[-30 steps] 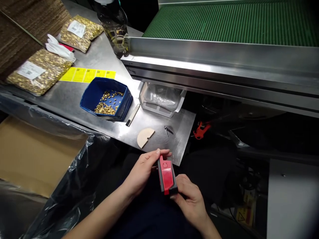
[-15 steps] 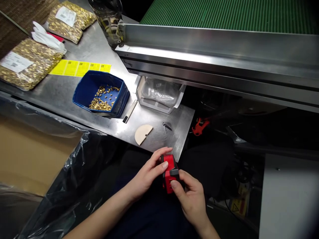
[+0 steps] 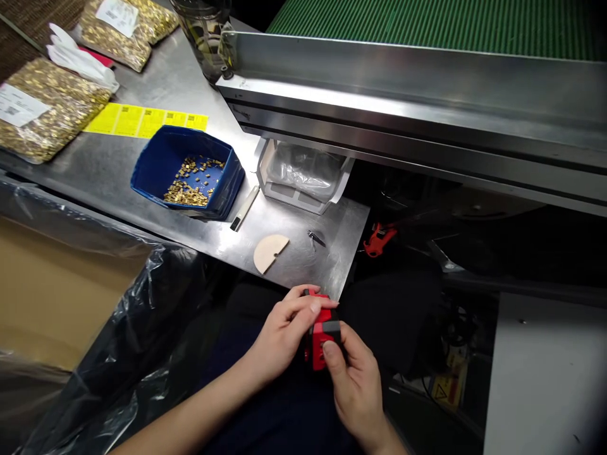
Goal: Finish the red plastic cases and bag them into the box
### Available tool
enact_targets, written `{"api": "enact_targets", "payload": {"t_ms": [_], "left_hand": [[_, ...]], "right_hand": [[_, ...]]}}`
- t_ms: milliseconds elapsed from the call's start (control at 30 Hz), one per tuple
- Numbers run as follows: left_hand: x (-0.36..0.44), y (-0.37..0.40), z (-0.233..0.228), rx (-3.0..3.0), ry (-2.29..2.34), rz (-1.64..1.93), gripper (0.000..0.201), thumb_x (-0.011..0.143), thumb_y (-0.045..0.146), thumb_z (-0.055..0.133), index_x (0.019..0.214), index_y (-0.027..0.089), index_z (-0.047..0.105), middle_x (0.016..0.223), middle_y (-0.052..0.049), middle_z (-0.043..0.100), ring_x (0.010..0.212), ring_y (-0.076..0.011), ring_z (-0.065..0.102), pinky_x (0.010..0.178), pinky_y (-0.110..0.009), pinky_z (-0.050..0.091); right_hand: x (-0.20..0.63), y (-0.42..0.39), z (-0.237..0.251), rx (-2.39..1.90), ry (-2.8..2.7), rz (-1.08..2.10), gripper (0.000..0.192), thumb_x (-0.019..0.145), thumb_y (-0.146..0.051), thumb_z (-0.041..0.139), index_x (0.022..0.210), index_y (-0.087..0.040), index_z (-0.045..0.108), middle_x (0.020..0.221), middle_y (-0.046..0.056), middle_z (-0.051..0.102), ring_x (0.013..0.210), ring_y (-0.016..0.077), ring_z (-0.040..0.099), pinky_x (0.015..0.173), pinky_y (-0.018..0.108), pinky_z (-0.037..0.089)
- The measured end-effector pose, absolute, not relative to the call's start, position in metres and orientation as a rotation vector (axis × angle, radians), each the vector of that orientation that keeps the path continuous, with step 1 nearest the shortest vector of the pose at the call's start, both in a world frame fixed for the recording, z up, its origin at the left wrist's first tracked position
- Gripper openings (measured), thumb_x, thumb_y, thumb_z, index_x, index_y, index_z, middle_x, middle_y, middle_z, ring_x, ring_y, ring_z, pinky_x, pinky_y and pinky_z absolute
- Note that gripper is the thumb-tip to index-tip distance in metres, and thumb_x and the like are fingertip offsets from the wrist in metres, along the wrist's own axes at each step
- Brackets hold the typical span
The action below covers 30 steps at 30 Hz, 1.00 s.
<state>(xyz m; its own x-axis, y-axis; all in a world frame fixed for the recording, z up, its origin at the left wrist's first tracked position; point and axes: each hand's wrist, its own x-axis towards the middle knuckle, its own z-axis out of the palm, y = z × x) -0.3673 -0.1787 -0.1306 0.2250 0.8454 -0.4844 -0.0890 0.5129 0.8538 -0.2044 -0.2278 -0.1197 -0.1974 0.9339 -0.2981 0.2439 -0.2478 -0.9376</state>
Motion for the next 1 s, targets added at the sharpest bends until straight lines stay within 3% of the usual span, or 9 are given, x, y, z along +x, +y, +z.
{"api": "enact_targets", "payload": {"t_ms": [100,200,333,400,533,767,833,900,1000], "left_hand": [[-0.364,-0.177,-0.132,0.762,1.211,0.728,0.049,0.105,0.053,0.041,0.11,0.026,0.081,0.137,-0.008,0.063,0.125,-0.029,0.059,0.112,-0.044,0.042],[-0.368,-0.179,-0.132,0.765,1.14,0.723,0.055,0.107,0.054,0.03,0.125,0.029,0.075,0.149,-0.006,0.057,0.141,-0.029,0.048,0.122,-0.046,0.03],[-0.376,-0.182,-0.131,0.852,1.013,0.744,0.048,0.099,0.051,0.054,0.142,0.031,0.062,0.16,-0.004,0.046,0.154,-0.0306,0.027,0.127,-0.047,0.021],[-0.377,-0.183,-0.129,0.886,1.018,0.761,0.048,0.095,0.05,0.061,0.137,0.03,0.066,0.158,-0.005,0.047,0.153,-0.0337,0.029,0.125,-0.048,0.025],[-0.371,-0.182,-0.125,0.869,1.18,0.811,0.04,0.101,0.05,0.052,0.12,0.026,0.077,0.149,-0.008,0.055,0.143,-0.0345,0.044,0.121,-0.045,0.034],[-0.37,-0.183,-0.128,0.591,1.188,0.989,0.056,0.105,0.053,0.044,0.155,0.028,0.041,0.154,-0.009,0.052,0.137,-0.0287,0.051,0.117,-0.042,0.039],[-0.375,-0.184,-0.13,0.635,1.113,0.978,0.068,0.1,0.063,0.048,0.157,0.028,0.037,0.158,-0.011,0.046,0.139,-0.0323,0.047,0.115,-0.044,0.041],[-0.38,-0.187,-0.132,0.718,0.998,0.941,0.094,0.085,0.074,0.063,0.161,0.03,0.026,0.163,-0.013,0.036,0.142,-0.0369,0.043,0.112,-0.045,0.044],[-0.385,-0.19,-0.132,0.832,0.932,0.916,0.133,0.063,0.07,0.086,0.163,0.037,0.005,0.167,-0.014,0.023,0.145,-0.0392,0.038,0.113,-0.045,0.044]], "right_hand": [[-0.208,-0.23,-0.119,-1.473,-1.42,1.472,0.017,0.104,-0.031,0.054,0.094,-0.022,0.065,0.087,0.001,0.065,0.077,0.0155,0.06,0.071,0.026,0.048],[-0.209,-0.228,-0.115,-1.506,-1.333,1.495,0.018,0.105,-0.033,0.052,0.096,-0.023,0.064,0.087,0.001,0.064,0.079,0.0164,0.061,0.072,0.026,0.049],[-0.208,-0.225,-0.114,-1.496,-1.3,1.517,0.017,0.105,-0.034,0.051,0.102,-0.023,0.064,0.087,0.001,0.063,0.078,0.0161,0.061,0.074,0.026,0.051],[-0.208,-0.224,-0.115,-1.485,-1.346,1.491,0.019,0.106,-0.033,0.05,0.098,-0.022,0.064,0.086,0.001,0.063,0.078,0.0163,0.06,0.074,0.027,0.051],[-0.209,-0.225,-0.117,-1.435,-1.506,1.452,0.018,0.105,-0.03,0.05,0.1,-0.022,0.065,0.09,0.004,0.064,0.081,0.0181,0.062,0.074,0.028,0.05],[-0.204,-0.223,-0.117,-1.363,-1.552,1.38,0.027,0.106,-0.041,0.052,0.092,-0.022,0.065,0.083,0.002,0.058,0.074,0.0175,0.056,0.068,0.028,0.046],[-0.203,-0.223,-0.117,-1.339,-1.52,1.385,0.033,0.105,-0.048,0.052,0.089,-0.022,0.065,0.08,0.002,0.057,0.071,0.017,0.055,0.065,0.027,0.044],[-0.203,-0.222,-0.118,-1.324,-1.5,1.386,0.035,0.104,-0.051,0.052,0.089,-0.022,0.066,0.079,0.002,0.057,0.07,0.0168,0.055,0.064,0.027,0.044],[-0.202,-0.219,-0.118,-1.292,-1.542,1.38,0.033,0.105,-0.049,0.051,0.094,-0.023,0.067,0.082,0.003,0.059,0.074,0.0179,0.057,0.066,0.028,0.045]]}}
